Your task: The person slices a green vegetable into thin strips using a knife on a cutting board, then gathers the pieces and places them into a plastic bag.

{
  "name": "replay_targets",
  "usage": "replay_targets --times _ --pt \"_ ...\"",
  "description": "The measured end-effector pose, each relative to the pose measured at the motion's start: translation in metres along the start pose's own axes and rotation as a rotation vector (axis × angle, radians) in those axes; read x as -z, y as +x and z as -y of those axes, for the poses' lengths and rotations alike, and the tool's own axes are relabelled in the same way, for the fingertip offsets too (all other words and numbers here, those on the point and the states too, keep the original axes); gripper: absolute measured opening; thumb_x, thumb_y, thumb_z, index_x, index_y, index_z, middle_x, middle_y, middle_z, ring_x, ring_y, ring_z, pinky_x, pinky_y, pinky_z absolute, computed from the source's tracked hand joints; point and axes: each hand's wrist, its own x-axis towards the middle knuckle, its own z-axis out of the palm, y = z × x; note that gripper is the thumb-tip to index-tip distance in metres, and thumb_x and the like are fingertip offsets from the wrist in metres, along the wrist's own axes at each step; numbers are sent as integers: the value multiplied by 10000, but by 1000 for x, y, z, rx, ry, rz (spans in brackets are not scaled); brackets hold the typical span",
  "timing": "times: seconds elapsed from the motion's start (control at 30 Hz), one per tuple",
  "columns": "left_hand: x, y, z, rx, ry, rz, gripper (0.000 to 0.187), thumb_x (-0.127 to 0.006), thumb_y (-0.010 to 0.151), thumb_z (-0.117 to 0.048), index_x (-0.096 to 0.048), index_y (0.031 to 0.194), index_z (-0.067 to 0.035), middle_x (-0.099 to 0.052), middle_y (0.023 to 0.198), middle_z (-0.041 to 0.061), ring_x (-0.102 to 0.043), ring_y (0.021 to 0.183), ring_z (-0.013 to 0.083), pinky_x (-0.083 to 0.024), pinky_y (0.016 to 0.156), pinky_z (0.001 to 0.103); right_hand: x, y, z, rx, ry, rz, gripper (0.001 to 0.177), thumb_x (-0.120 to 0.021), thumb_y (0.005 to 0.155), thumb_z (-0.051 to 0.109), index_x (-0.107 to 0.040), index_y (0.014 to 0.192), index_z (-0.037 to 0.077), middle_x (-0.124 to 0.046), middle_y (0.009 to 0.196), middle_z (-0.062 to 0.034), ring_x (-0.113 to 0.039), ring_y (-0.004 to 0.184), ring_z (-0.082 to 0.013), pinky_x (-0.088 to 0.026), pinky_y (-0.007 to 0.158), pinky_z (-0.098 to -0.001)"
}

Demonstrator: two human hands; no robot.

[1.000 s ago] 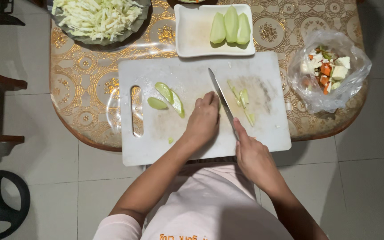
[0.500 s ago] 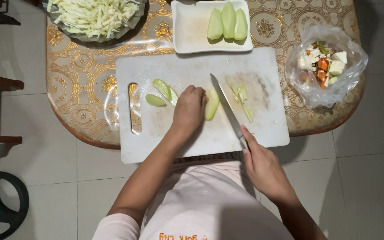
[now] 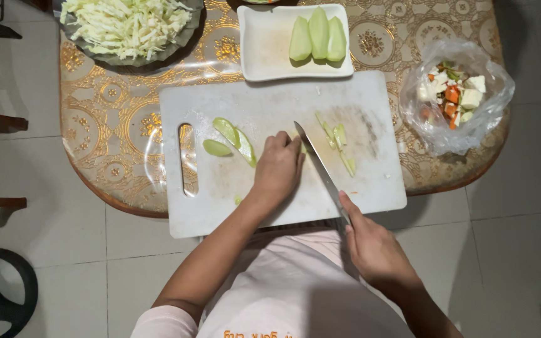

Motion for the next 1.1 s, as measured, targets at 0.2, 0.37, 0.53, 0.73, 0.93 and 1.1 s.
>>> replay_targets --times 0.2,0.37,0.53,0.73,0.93,1.1 --pt "0 -8 -5 -45 22 15 527 -691 809 -118 -596 1278 100 -581 1095 230 -555 1017 398 -514 852 469 -29 46 3 101 -68 -92 662 -507 957 124 -276 1577 116 -694 916 -263 -670 852 -480 -500 818 -574" --pt "11 -10 5 20 -7 -60 233 -621 927 -67 -674 1128 38 -601 1047 205 -589 1015 381 -517 877 473 -25 51 3 83 -28 -119 638 -517 960 119 -320 1567 151 -693 888 -274 -670 835 -491 -497 794 -581" --pt "19 4 15 13 -6 -76 112 -649 864 -87 -729 921 -32 -616 926 160 -622 939 361 -522 775 482 -9 34 7 34 -16 -82 613 -513 971 134 -340 1557 182 -688 919 -283 -667 865 -495 -484 806 -583" --pt "9 13 21 -5 90 -42 99 -652 852 -76 -746 879 -95 -627 921 109 -644 931 318 -545 702 470 1 14 0 -12 16 -82 586 -519 968 147 -385 1532 225 -697 975 -267 -648 916 -503 -485 800 -576" --pt "-4 21 20 -109 156 -60 77 -632 857 -103 -698 835 -69 -634 947 106 -638 925 326 -553 689 473 3 8 -9 -164 -18 -80 609 -515 982 162 -362 1565 252 -699 906 -262 -676 876 -472 -498 810 -550" --pt "-4 43 26 -132 270 -47 87 -592 873 -71 -640 935 -33 -629 1003 136 -640 957 346 -561 712 480 5 5 -17 -21 66 -224 594 -543 965 134 -405 1539 197 -689 912 -288 -666 864 -493 -505 771 -548"
